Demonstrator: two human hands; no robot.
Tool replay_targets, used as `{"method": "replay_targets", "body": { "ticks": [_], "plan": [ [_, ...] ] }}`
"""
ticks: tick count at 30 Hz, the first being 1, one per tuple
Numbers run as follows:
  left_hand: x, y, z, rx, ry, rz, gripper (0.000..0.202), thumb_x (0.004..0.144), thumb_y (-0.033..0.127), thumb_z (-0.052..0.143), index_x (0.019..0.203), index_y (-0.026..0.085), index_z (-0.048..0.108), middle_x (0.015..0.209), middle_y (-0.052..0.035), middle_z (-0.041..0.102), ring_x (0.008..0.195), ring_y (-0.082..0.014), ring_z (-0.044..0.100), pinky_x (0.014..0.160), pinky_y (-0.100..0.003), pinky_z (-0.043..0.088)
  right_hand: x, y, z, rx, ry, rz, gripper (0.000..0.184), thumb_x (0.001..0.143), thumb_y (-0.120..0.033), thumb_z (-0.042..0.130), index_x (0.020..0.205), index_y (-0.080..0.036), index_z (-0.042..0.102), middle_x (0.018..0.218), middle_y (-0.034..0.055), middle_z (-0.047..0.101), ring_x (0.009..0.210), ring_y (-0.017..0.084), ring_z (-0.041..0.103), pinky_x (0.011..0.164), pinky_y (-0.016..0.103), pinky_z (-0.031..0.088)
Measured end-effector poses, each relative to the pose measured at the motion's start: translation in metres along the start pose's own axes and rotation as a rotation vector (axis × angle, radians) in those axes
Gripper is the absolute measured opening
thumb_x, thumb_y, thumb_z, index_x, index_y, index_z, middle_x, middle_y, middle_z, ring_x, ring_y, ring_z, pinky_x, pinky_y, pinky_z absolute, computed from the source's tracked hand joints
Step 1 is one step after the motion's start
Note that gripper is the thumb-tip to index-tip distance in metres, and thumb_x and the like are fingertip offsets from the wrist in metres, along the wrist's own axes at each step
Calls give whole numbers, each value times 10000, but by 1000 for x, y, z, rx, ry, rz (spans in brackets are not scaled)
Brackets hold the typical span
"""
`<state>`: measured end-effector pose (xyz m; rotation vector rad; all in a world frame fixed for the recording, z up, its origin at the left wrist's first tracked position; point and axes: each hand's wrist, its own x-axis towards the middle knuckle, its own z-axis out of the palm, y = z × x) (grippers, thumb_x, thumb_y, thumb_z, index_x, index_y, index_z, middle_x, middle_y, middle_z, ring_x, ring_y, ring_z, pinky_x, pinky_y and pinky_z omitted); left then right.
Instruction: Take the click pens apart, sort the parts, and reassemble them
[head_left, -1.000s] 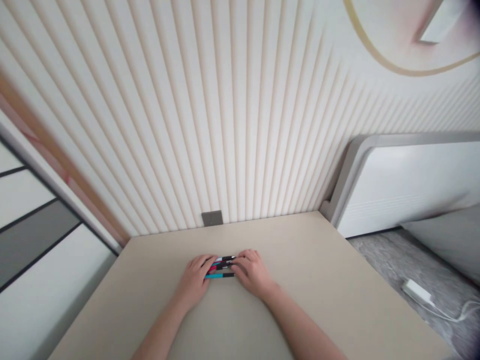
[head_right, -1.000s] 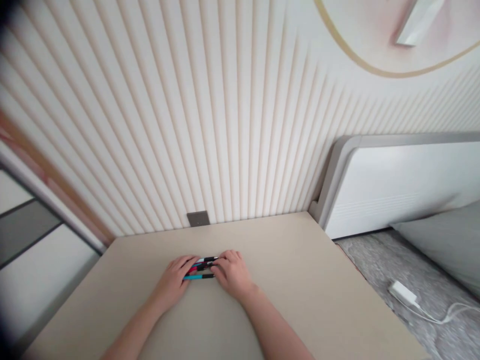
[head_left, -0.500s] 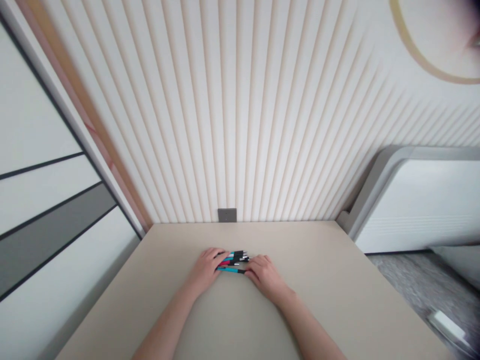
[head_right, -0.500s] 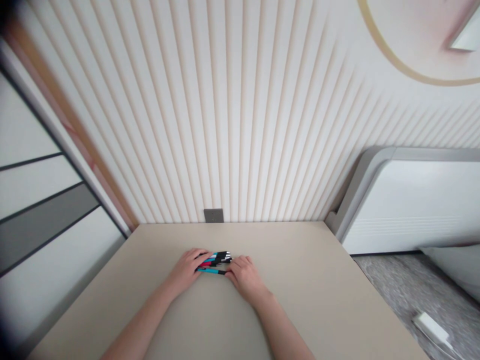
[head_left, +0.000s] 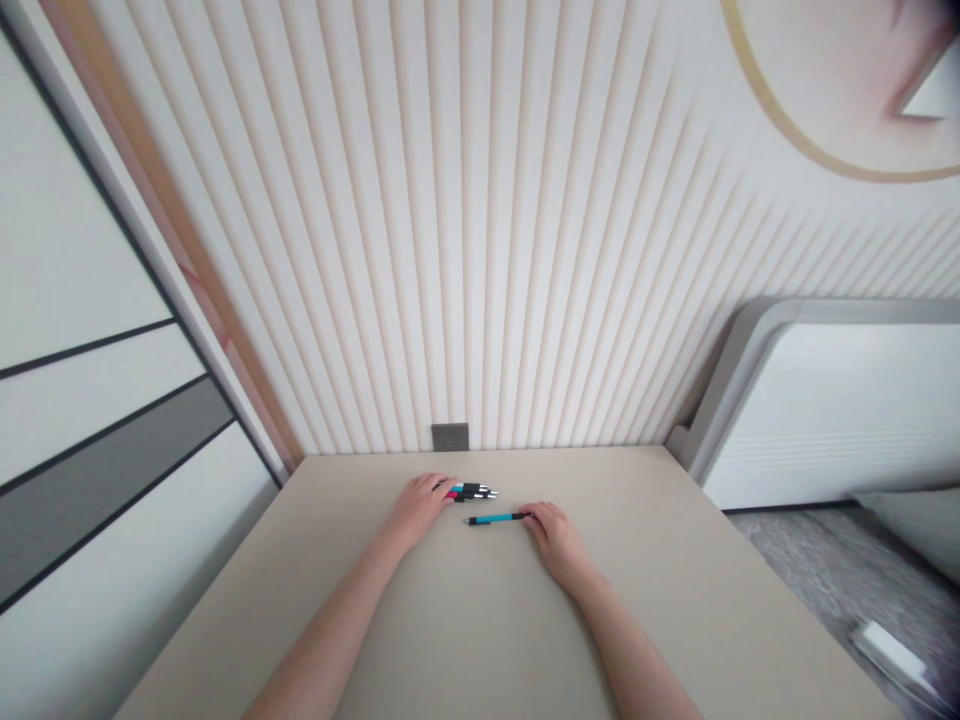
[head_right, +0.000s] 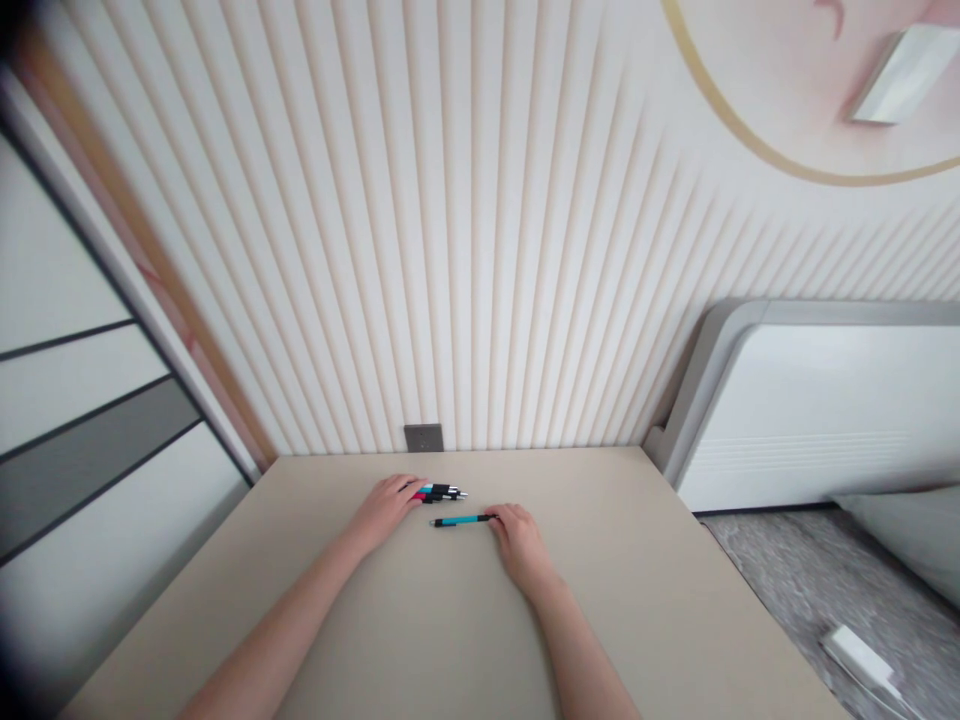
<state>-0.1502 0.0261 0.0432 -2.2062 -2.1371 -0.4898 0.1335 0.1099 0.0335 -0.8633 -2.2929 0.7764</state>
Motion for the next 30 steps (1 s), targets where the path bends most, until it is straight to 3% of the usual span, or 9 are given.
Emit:
{"method": "replay_targets", "body": {
  "ticks": [19, 25, 30],
  "plan": [
    [-11, -3, 8, 81, 180, 41, 393, 967, 387, 477, 1335, 259, 523, 1287, -74, 589, 1192, -249, 536, 1030, -452, 429, 2, 3, 2, 67, -23, 35, 311, 969, -327, 386, 1062, -218, 662, 1047, 69, 693, 993, 225, 611, 910, 349, 432],
    [-26, 12, 1, 157, 207, 93, 431, 997, 336, 400, 1418, 249, 432, 1357, -87, 562, 1254, -240, 518, 1061, -474, 418, 1, -2, 0, 102, -28, 21, 321, 965, -346, 386, 1032, -216, 672, 1020, 77, 698, 981, 235, 617, 909, 365, 432],
    [-51, 33, -7, 91, 226, 155, 471, 978, 346, 452, 1428, 210, 421, 1349, -118, 565, 1250, -260, 517, 1045, -459, 443, -7, -27, 8, 199, -17, -15, 312, 973, -321, 382, 1030, -208, 667, 1009, 82, 690, 958, 222, 622, 885, 339, 452]
  ]
}}
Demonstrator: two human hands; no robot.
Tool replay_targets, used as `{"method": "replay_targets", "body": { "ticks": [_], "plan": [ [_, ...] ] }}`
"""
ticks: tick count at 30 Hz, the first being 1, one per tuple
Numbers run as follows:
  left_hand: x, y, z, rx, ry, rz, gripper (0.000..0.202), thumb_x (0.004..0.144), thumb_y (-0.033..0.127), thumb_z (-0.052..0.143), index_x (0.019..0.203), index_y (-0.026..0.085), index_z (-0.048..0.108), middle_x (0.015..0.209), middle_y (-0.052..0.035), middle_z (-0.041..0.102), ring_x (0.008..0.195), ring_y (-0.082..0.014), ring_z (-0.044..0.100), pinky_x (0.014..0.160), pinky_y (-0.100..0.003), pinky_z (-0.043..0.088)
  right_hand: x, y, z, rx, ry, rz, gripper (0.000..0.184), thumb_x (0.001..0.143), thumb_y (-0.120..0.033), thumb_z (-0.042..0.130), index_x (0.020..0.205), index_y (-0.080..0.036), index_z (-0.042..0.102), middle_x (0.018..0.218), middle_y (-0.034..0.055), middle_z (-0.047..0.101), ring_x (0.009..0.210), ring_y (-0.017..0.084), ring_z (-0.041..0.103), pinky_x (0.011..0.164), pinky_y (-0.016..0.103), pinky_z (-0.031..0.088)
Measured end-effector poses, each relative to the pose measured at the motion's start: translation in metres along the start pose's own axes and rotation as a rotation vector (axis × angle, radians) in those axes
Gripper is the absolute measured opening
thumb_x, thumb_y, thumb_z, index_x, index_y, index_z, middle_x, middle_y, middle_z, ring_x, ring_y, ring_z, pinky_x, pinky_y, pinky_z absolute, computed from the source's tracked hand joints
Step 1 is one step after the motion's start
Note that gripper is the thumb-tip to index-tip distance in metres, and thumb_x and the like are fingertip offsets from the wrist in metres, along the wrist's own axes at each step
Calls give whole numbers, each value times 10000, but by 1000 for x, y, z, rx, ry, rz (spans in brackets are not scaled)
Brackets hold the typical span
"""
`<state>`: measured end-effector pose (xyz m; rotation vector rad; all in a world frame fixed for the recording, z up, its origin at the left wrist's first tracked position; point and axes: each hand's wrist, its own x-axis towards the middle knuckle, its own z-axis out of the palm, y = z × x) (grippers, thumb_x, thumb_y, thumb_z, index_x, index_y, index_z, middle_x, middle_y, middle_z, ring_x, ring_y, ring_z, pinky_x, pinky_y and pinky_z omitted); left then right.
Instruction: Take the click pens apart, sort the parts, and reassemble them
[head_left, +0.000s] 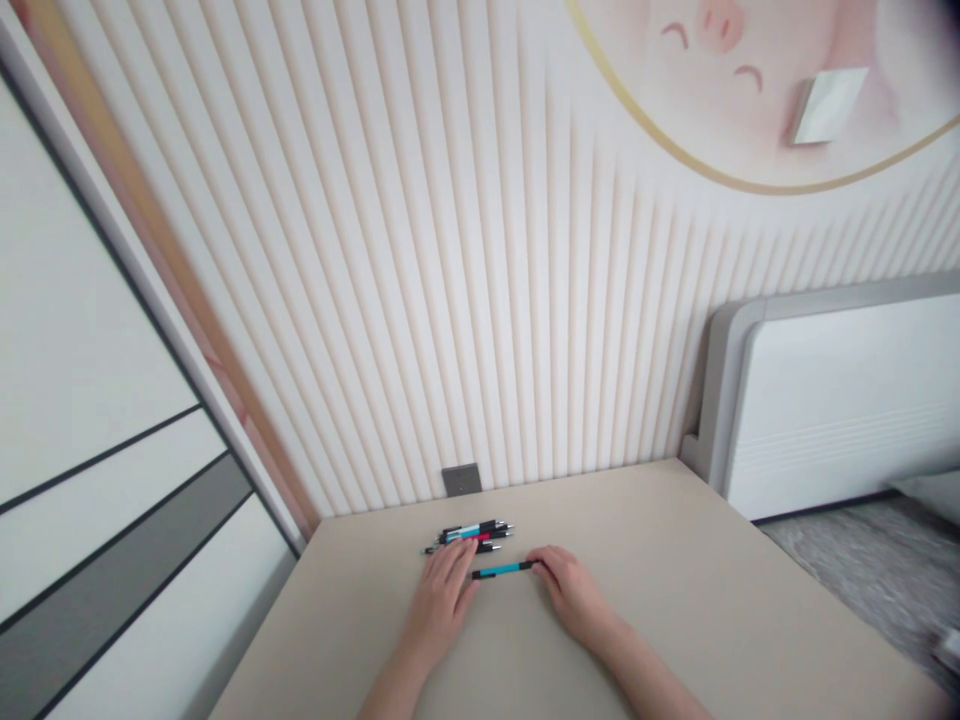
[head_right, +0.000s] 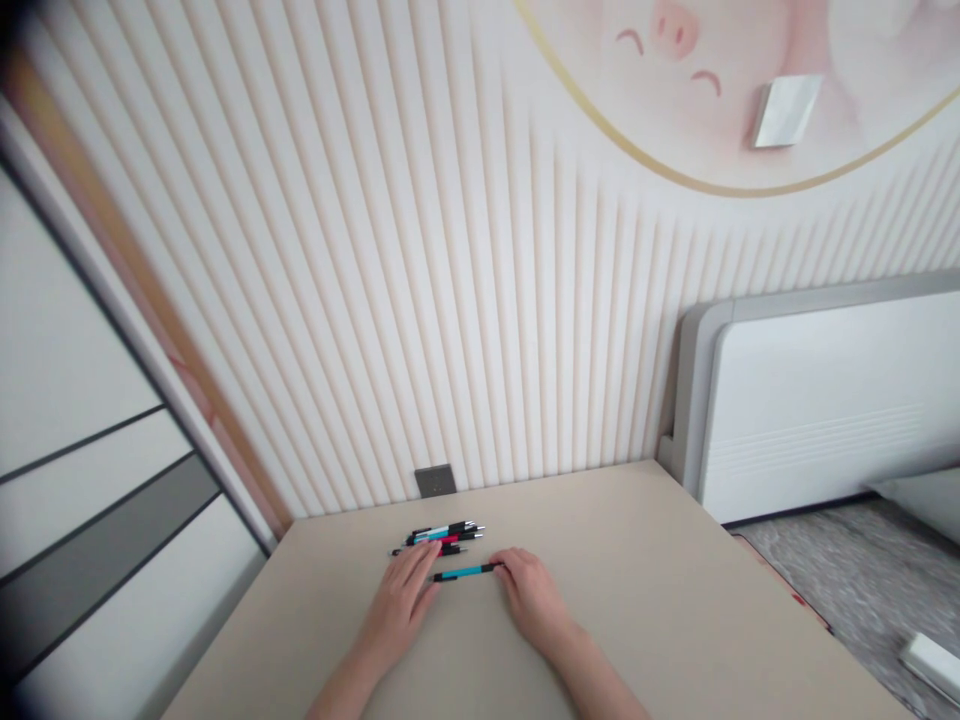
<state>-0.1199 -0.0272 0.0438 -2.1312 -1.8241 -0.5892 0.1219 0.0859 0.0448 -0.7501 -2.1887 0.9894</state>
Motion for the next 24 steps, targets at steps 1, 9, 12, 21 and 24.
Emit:
{"method": "replay_targets", "body": {
  "ticks": [1, 9, 12, 21, 24],
  "plan": [
    [-3, 4, -2, -30, 11, -4, 448, 975, 348, 462, 1399, 202, 458, 1310, -122, 590, 1219, -261, 539, 1029, -454, 457, -3, -5, 5, 20, 8, 1, 305, 974, -321, 388, 1024, -209, 667, 999, 79, 691, 952, 219, 624, 879, 333, 455],
    [-2, 10, -7, -255, 19, 51, 295, 986, 377, 441, 1014, 219, 689, 875, -56, 708, 831, -204, 657, 772, -346, 562, -25, -25, 27, 79, 53, 24, 326, 990, -365, 393, 1047, -211, 675, 954, 72, 698, 898, 192, 633, 816, 280, 462],
    [1, 5, -5, -263, 68, 74, 296, 985, 385, 443, 1045, 235, 690, 909, -50, 721, 864, -207, 665, 813, -349, 555, -18, -20, 21, 5, 99, 71, 401, 1007, -374, 353, 862, -194, 681, 808, 52, 688, 778, 169, 619, 736, 254, 440],
    [6, -3, 3, -235, 128, 174, 304, 972, 419, 466, 1069, 246, 697, 913, -31, 741, 842, -196, 690, 793, -321, 571, -8, -7, 14, -152, 51, 149, 452, 1021, -355, 335, 743, -184, 647, 690, 20, 661, 629, 121, 560, 609, 210, 365],
    [6, -5, 5, -226, 133, 183, 303, 963, 421, 481, 1036, 235, 708, 914, -32, 744, 845, -196, 694, 799, -318, 577, -8, -9, 12, -193, 39, 129, 423, 1017, -342, 359, 754, -185, 651, 717, 23, 675, 652, 124, 576, 630, 211, 374]
  ]
}}
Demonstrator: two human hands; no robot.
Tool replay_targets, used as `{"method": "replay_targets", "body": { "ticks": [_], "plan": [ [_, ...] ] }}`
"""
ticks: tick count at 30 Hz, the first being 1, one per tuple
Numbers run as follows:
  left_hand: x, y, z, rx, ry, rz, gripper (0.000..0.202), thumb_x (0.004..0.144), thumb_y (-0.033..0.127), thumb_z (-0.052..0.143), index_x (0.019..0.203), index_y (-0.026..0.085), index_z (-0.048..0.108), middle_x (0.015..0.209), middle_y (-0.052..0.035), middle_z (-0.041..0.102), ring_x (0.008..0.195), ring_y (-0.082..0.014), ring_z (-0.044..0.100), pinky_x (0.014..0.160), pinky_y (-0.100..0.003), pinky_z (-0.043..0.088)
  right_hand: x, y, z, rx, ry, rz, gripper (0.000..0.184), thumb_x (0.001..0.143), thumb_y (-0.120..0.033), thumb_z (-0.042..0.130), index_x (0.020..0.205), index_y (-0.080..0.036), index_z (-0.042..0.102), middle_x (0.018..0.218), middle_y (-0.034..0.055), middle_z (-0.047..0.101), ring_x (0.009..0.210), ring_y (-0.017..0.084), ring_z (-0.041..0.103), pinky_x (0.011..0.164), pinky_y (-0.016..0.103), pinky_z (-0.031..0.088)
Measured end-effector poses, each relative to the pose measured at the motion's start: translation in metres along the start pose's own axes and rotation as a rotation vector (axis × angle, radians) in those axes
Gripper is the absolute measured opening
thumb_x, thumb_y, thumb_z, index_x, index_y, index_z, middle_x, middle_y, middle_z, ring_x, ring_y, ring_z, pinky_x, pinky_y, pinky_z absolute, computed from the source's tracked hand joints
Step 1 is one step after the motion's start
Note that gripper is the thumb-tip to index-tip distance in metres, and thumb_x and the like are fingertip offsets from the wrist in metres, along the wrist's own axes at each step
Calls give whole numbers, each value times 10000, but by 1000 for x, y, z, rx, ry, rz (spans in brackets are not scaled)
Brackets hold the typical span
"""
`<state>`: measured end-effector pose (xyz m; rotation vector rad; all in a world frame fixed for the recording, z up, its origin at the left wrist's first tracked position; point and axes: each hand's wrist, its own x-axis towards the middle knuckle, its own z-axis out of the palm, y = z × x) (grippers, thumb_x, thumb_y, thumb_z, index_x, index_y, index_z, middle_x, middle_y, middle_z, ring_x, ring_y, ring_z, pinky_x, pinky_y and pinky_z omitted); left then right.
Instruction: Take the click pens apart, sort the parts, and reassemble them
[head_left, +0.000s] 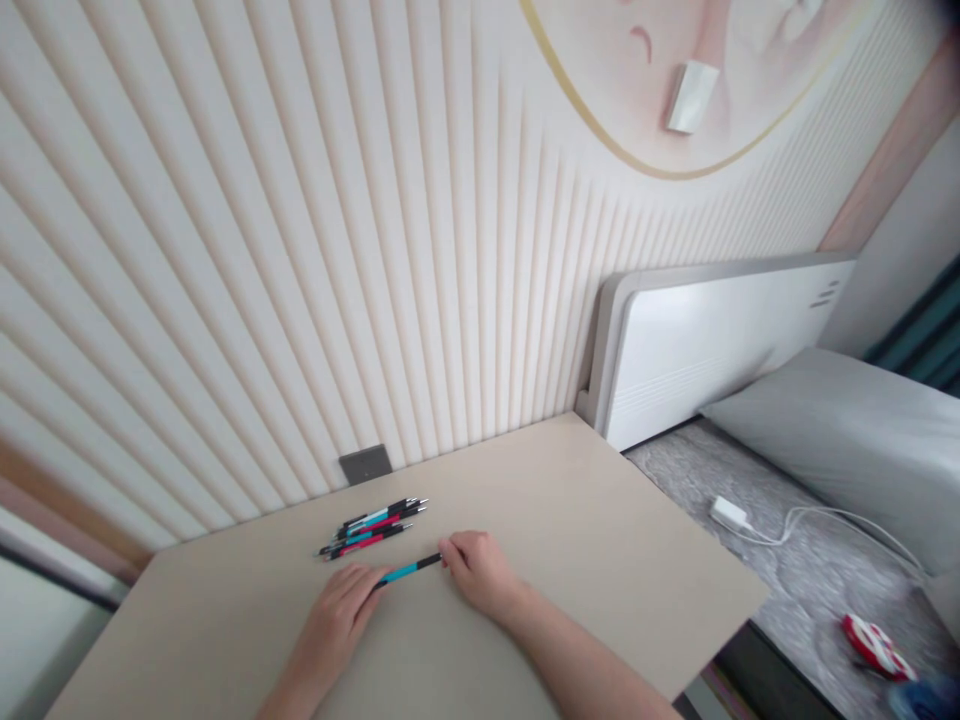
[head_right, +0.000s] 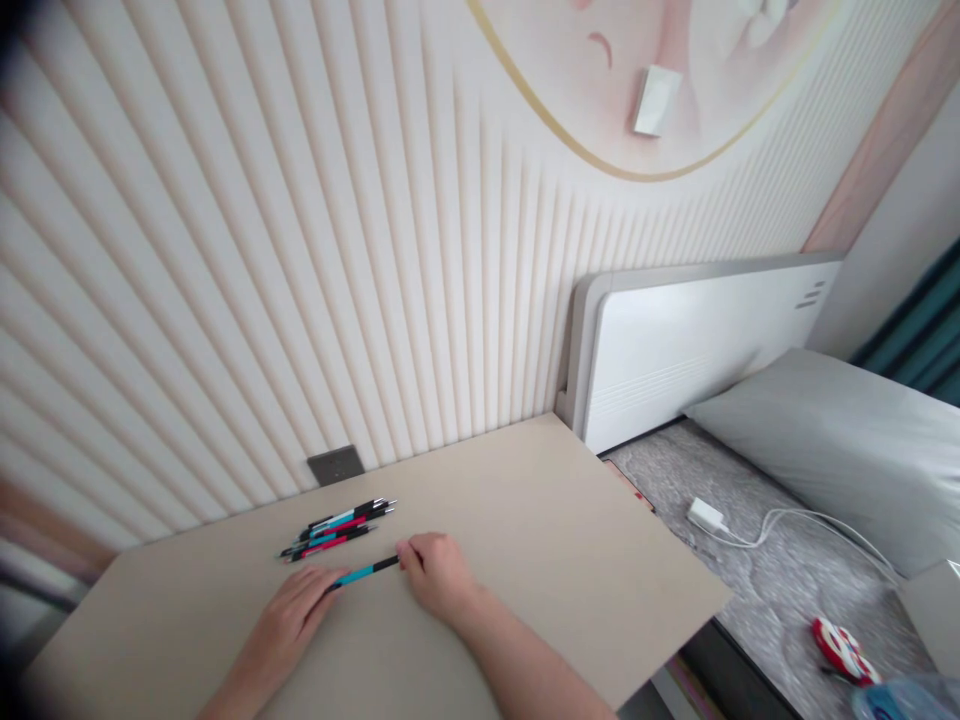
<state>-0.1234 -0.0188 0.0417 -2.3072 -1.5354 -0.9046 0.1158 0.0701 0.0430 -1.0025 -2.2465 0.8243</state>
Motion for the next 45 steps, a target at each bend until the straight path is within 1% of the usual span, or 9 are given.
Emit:
{"method": "replay_targets", "body": {
  "ticks": [12, 20, 24, 28, 32, 34, 36, 41, 45],
  "plan": [
    [-4, -6, 5, -66, -64, -79, 352, 921, 514, 499, 942, 258, 739, 881, -27, 758, 831, -208, 715, 777, -310, 611, 2, -2, -7, -53, 18, -32, 347, 1001, -342, 436, 811, -215, 696, 799, 25, 713, 774, 157, 633, 722, 228, 443],
    [5, 3, -2, -193, -151, -195, 382, 926, 516, 474, 851, 245, 732, 748, -23, 722, 709, -183, 699, 680, -252, 602, 4, 2, -8, -95, 57, -180, 272, 983, -360, 488, 868, -204, 680, 854, 45, 697, 843, 176, 617, 822, 266, 449],
    [5, 0, -2, -188, -105, -217, 380, 910, 540, 495, 912, 246, 736, 862, -28, 745, 800, -195, 717, 738, -260, 607, 1, -1, -11, -43, 54, -226, 166, 967, -315, 526, 988, -218, 659, 928, 33, 686, 916, 168, 604, 854, 257, 445],
    [0, -8, 3, -144, -94, -202, 410, 902, 571, 491, 934, 252, 747, 926, -32, 756, 868, -214, 722, 794, -297, 609, -2, -5, -12, -25, 60, -199, 207, 982, -324, 479, 1066, -224, 639, 979, 39, 686, 941, 169, 607, 872, 261, 442],
    [-3, -9, 6, -113, -124, -191, 414, 897, 587, 492, 960, 271, 751, 940, -21, 761, 888, -219, 721, 834, -321, 603, 0, -4, -9, -94, 63, -88, 344, 1015, -327, 370, 899, -206, 670, 862, 52, 700, 834, 176, 624, 794, 269, 453],
    [-3, -8, 6, -108, -127, -186, 407, 902, 579, 488, 975, 276, 749, 952, -17, 759, 895, -216, 718, 844, -325, 601, 2, -2, -7, -120, 32, -59, 376, 1010, -339, 384, 809, -198, 669, 801, 52, 700, 779, 177, 626, 762, 267, 454],
    [-2, -8, 5, -110, -130, -184, 397, 907, 570, 486, 984, 280, 746, 962, -16, 756, 900, -214, 716, 851, -325, 598, 3, 0, -6, -107, 5, -58, 346, 998, -330, 421, 803, -198, 673, 806, 49, 705, 783, 174, 628, 768, 261, 455],
    [-2, -9, 6, -113, -123, -179, 405, 903, 578, 487, 974, 274, 745, 943, -20, 759, 885, -215, 719, 840, -321, 601, 0, 0, -6, 55, 46, -77, 129, 941, -240, 547, 975, -222, 671, 955, 29, 687, 939, 161, 607, 851, 239, 448],
    [-3, -8, 7, -131, -127, -202, 412, 907, 575, 482, 964, 261, 742, 934, -30, 756, 884, -210, 717, 830, -307, 600, -2, -2, -5, 122, 80, -99, 216, 892, -231, 617, 1107, -222, 638, 1041, 42, 661, 982, 164, 597, 886, 247, 445]
  ]
}}
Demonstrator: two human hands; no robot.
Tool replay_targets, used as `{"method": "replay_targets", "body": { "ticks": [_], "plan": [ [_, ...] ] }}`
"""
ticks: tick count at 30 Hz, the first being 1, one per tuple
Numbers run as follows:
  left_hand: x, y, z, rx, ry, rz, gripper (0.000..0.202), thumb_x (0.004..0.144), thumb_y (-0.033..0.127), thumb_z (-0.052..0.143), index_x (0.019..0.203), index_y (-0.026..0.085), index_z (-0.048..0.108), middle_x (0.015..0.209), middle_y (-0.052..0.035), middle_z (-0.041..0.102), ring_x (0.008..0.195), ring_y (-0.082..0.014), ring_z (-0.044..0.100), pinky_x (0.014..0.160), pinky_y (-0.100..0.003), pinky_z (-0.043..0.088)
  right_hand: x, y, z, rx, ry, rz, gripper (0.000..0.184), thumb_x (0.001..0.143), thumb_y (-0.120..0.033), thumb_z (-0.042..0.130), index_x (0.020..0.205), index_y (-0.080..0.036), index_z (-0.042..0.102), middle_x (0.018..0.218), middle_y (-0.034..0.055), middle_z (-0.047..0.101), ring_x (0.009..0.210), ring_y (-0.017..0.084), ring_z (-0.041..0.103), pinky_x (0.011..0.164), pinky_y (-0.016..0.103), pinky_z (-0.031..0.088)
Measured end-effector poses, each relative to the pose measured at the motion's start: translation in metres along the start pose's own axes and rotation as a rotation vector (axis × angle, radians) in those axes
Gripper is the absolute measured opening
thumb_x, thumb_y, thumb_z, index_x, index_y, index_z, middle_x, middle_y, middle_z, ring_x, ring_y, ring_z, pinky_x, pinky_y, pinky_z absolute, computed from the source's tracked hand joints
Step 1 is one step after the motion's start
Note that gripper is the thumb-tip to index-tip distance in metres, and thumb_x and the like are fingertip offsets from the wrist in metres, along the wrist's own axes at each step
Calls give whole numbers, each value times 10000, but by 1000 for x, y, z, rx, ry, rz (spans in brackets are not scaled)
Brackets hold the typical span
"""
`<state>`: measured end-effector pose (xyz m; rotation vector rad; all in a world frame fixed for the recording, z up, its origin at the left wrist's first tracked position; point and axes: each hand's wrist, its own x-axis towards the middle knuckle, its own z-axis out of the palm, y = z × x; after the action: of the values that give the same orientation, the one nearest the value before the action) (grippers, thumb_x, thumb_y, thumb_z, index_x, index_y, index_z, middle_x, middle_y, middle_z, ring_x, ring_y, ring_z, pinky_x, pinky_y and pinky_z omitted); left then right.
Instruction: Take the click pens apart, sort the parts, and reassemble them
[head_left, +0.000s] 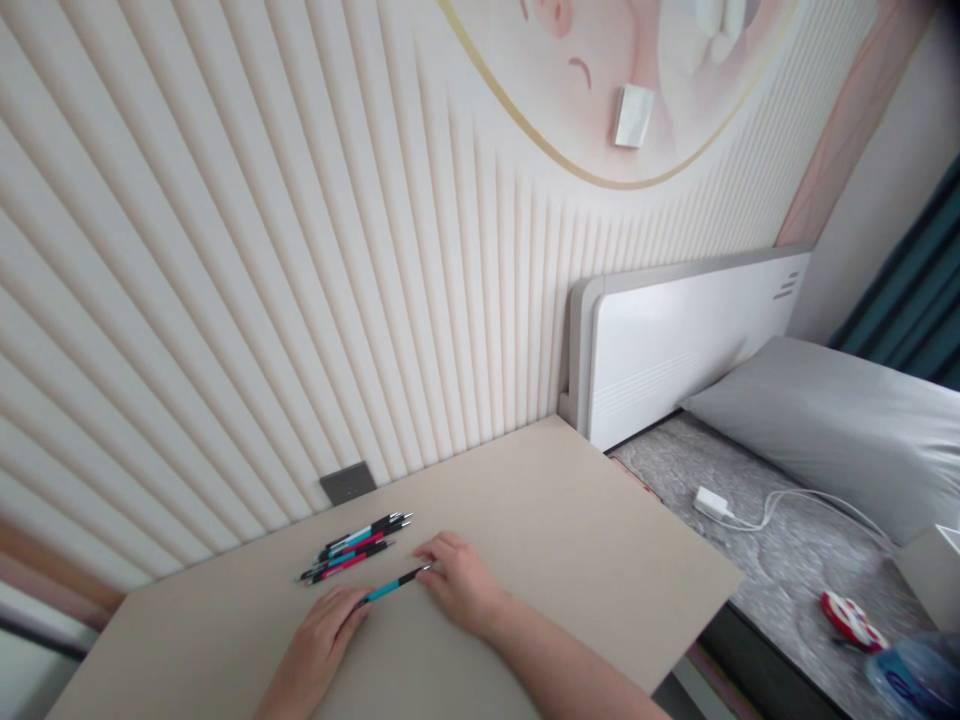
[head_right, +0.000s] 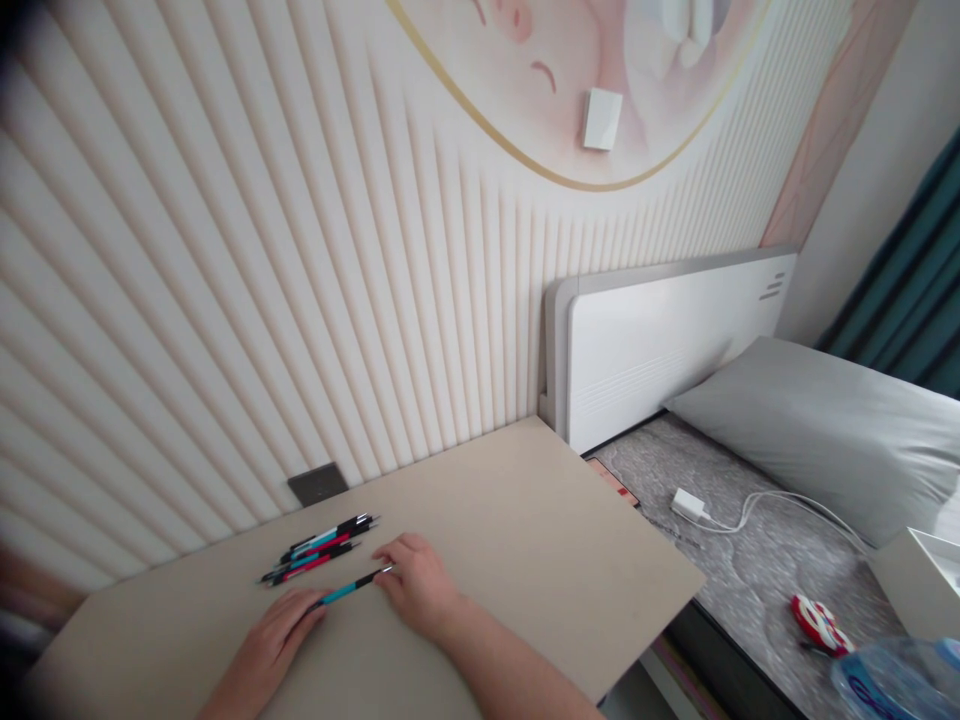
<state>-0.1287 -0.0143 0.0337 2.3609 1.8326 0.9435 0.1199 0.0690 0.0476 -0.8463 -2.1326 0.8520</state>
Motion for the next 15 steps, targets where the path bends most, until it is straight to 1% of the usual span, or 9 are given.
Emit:
{"method": "replay_targets", "body": {
  "ticks": [2, 3, 5, 7, 9, 11, 13, 15],
  "plan": [
    [0, 2, -1, -9, 10, -15, 413, 910, 573, 477, 967, 258, 738, 940, -32, 753, 891, -212, 714, 831, -311, 599, 0, 0, 1, -32, -12, 17, 166, 933, -275, 556, 1038, -210, 667, 976, 50, 681, 934, 174, 611, 866, 262, 449],
    [0, 3, -2, -15, 17, -24, 418, 911, 575, 473, 965, 255, 737, 944, -35, 752, 894, -213, 713, 829, -313, 599, 0, 0, 1, -57, -21, 38, 202, 961, -294, 504, 970, -201, 683, 921, 53, 691, 892, 175, 618, 843, 266, 451],
    [0, 5, -4, -25, 27, -38, 435, 910, 583, 465, 953, 246, 737, 936, -42, 750, 889, -216, 713, 823, -316, 600, 1, 1, 2, -93, -45, 77, 335, 998, -313, 418, 849, -191, 692, 835, 55, 697, 808, 169, 620, 785, 260, 452],
    [0, 6, -5, -32, 24, -51, 442, 909, 587, 462, 948, 244, 737, 927, -45, 750, 883, -216, 712, 818, -317, 600, 1, 1, 1, -93, -65, 94, 359, 997, -325, 423, 803, -187, 692, 802, 51, 695, 760, 160, 614, 739, 250, 450],
    [0, 6, -6, -38, 18, -59, 438, 908, 585, 465, 955, 246, 737, 931, -45, 748, 886, -217, 711, 822, -323, 599, 1, 0, 0, -62, -62, 87, 268, 970, -300, 482, 858, -194, 701, 837, 42, 697, 779, 156, 616, 739, 241, 451],
    [0, 6, -6, -46, 18, -62, 433, 907, 584, 469, 959, 248, 738, 936, -46, 748, 890, -219, 709, 826, -329, 597, 1, -1, 0, -22, -38, 88, 172, 929, -254, 538, 958, -205, 700, 883, 33, 695, 801, 153, 618, 749, 236, 458],
    [1, 6, -6, -57, 17, -59, 436, 904, 587, 472, 956, 246, 739, 929, -50, 749, 882, -222, 710, 820, -330, 597, 0, -2, 0, 17, -28, 100, 182, 900, -228, 559, 1026, -215, 691, 887, 21, 692, 782, 147, 616, 734, 231, 465],
    [1, 6, -6, -66, 7, -61, 434, 901, 587, 477, 955, 245, 739, 928, -53, 749, 883, -225, 709, 818, -332, 596, -1, -2, 0, 52, -35, 113, 189, 903, -238, 547, 1015, -215, 698, 850, 13, 693, 748, 144, 612, 708, 230, 467]
  ]
}}
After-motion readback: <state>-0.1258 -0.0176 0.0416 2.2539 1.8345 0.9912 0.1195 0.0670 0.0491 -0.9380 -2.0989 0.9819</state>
